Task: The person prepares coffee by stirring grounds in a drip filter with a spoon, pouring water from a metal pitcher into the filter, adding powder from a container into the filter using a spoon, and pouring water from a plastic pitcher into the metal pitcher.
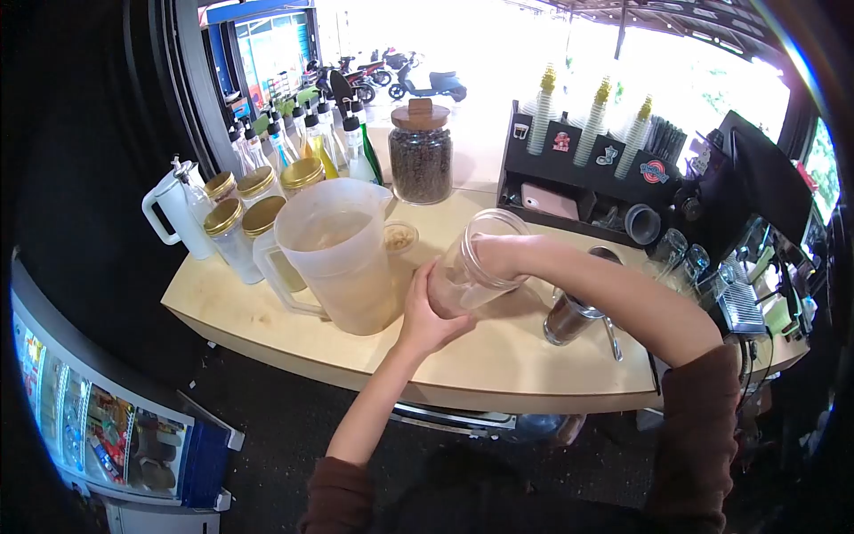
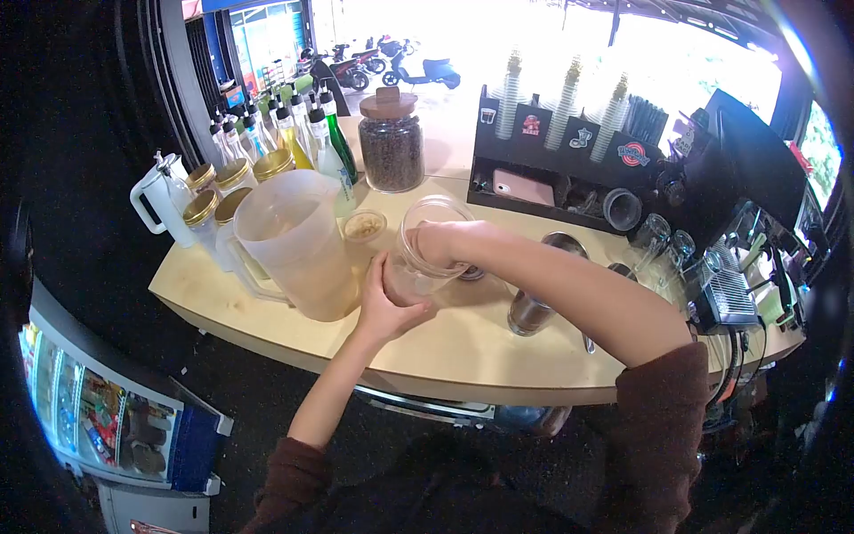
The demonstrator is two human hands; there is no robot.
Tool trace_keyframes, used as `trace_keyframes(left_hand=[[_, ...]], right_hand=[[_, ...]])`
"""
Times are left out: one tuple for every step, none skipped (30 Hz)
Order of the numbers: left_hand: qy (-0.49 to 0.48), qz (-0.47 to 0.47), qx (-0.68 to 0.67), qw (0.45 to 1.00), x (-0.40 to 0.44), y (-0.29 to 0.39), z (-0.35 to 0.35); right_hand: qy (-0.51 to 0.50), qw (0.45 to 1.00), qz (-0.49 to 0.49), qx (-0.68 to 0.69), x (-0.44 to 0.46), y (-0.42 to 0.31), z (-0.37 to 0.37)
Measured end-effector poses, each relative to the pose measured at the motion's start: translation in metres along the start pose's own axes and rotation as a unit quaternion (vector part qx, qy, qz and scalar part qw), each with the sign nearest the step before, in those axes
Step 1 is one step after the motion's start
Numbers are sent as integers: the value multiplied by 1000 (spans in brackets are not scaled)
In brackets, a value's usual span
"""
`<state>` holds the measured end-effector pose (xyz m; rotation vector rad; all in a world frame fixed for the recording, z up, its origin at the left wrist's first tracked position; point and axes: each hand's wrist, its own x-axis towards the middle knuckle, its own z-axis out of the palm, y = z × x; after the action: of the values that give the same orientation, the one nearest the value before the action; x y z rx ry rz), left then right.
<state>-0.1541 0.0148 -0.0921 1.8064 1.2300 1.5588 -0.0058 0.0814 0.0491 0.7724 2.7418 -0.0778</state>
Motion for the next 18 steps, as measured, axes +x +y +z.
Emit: trace_keyframes(left_hand=[[1,-1,0,1000,0,-1,0],[-1,5,0,1000,0,-1,-1],[-3,11,1,1000,0,-1,-1],[-3,10,1,1000,0,-1,-1],[-5,8,0,1000,0,0,-1],[-8,5,0,1000,-1,1,-1],[-9,4,0,1000,-1,1,-1],[-10,6,-4,1000,-1,1,-1],[-10,10,-8,1000,-1,1,-1],[-10,10,-9,1000,0,1,-1],[-11,16,-9,1000,0,2,-1],[-12,23,-8,1000,0,2,-2],[-12,23,-8,1000,0,1,-1],[-12,22,-11,1000,0,-2,-1],[-12,21,-14,1000,1,-2,-1],[-12,21,-14,1000,1,-3,-1],[-14,19,-17,1000,1,-3,-1],[-17,17,-21,999,1,-3,0]], right_hand=[[31,997,0,70,1,2,7],[62,988,-1,139,5,4,13],[61,988,-3,140,6,1,7],[25,998,1,51,7,-1,1],[-11,999,6,-38,6,-2,-5],[-12,999,6,-36,5,-3,-9],[-38,998,0,-43,3,-3,-13],[-64,997,-6,-51,2,-4,-15],[-65,997,-6,-51,2,-4,-15],[-50,998,-16,-47,1,-5,-14],[-35,998,-25,-44,0,-5,-13],[-35,998,-25,-44,0,-2,-10],[-16,998,-47,-25,1,2,-7],[3,998,-70,-7,2,6,-5],[3,998,-70,-7,1,3,-7],[-6,1000,-16,13,0,0,-9],[-14,999,39,34,-3,-2,-11],[-15,999,39,34,-8,-7,-17]])
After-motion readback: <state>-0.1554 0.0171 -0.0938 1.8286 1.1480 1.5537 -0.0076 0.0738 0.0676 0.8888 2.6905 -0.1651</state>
